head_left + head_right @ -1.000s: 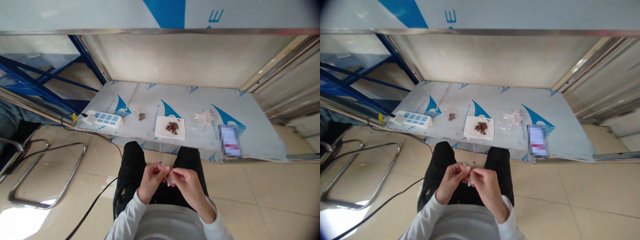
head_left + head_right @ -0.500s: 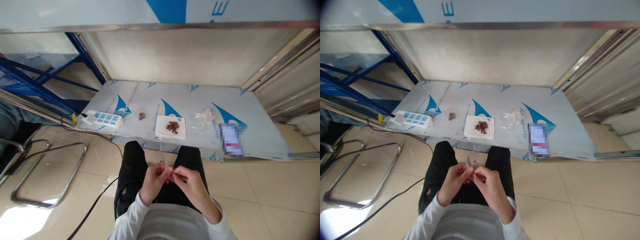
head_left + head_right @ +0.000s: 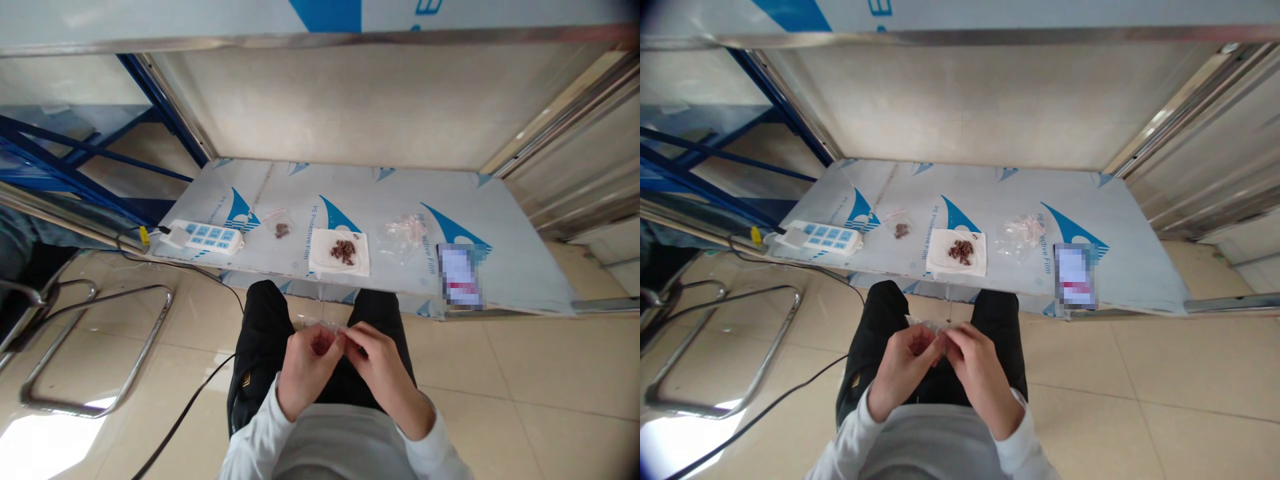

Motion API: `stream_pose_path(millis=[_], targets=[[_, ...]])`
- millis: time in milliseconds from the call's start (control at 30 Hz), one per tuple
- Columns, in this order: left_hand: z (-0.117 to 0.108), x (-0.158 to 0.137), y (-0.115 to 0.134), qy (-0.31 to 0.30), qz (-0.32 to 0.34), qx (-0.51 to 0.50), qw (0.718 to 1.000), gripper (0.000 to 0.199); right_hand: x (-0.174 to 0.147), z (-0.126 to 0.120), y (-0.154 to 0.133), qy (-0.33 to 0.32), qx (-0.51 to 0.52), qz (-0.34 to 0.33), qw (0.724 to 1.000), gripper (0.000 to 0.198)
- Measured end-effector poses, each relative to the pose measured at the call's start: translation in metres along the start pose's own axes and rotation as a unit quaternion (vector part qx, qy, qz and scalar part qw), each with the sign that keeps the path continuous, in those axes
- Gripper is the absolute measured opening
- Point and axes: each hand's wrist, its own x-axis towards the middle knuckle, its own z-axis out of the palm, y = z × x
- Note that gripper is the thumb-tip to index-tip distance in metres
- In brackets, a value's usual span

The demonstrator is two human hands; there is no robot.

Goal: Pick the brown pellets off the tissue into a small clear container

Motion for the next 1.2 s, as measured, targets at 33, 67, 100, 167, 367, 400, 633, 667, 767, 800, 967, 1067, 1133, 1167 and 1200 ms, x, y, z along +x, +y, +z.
stream_pose_path(millis=[33, 67, 100, 167, 367, 400, 633, 667, 767, 800, 967, 1067, 1133, 1167, 1200], targets=[[0.001, 0.000, 0.001, -0.012, 0.012, -0.001, 1.000, 0.035, 0.003, -0.001, 0.001, 0.005, 0.012, 0.007, 1.000, 0.019], [0.002, 0.001, 0.000, -0.024, 0.021, -0.005, 0.999, 0.035, 0.007, -0.001, 0.002, 0.011, 0.025, 0.017, 0.999, 0.019], [0.002, 0.001, 0.000, -0.036, 0.029, -0.008, 0.999, 0.035, 0.011, -0.002, 0.004, 0.014, 0.040, 0.027, 0.999, 0.021], [-0.001, 0.002, -0.003, -0.048, 0.055, 0.005, 0.997, 0.033, 0.018, -0.004, 0.010, 0.015, 0.078, 0.050, 0.996, 0.027], [-0.019, 0.022, -0.002, 0.090, 0.279, 0.199, 0.935, 0.075, 0.033, -0.015, 0.027, 0.033, 0.174, 0.103, 0.979, 0.030], [-0.019, 0.029, 0.001, 0.086, 0.306, 0.229, 0.920, 0.088, 0.035, -0.017, 0.028, 0.032, 0.183, 0.105, 0.977, 0.032], [-0.005, 0.083, 0.036, -0.022, 0.336, 0.373, 0.865, 0.053, 0.066, -0.036, 0.032, 0.058, 0.166, 0.083, 0.981, 0.034], [-0.005, 0.091, 0.041, -0.013, 0.326, 0.399, 0.857, 0.045, 0.071, -0.039, 0.033, 0.082, 0.143, 0.077, 0.983, 0.034], [-0.006, 0.117, 0.057, 0.019, 0.284, 0.497, 0.820, 0.037, 0.076, -0.045, 0.040, 0.178, 0.071, 0.068, 0.979, 0.036], [-0.006, 0.127, 0.061, 0.026, 0.264, 0.528, 0.807, 0.036, 0.074, -0.045, 0.043, 0.203, 0.062, 0.073, 0.974, 0.038], [0.004, 0.178, 0.074, 0.020, 0.211, 0.586, 0.782, 0.032, 0.046, -0.023, 0.060, 0.215, 0.079, 0.121, 0.966, 0.039], [0.015, 0.200, 0.078, 0.002, 0.184, 0.614, 0.768, 0.030, 0.026, -0.005, 0.062, 0.201, 0.089, 0.138, 0.966, 0.037], [0.023, 0.209, 0.081, -0.010, 0.182, 0.628, 0.757, 0.029, 0.017, 0.004, 0.059, 0.194, 0.098, 0.148, 0.965, 0.037], [0.025, 0.212, 0.082, -0.016, 0.184, 0.634, 0.751, 0.028, 0.014, 0.008, 0.057, 0.190, 0.100, 0.153, 0.965, 0.036], [0.028, 0.215, 0.084, -0.020, 0.186, 0.639, 0.746, 0.028, 0.012, 0.011, 0.055, 0.186, 0.100, 0.157, 0.965, 0.035]])
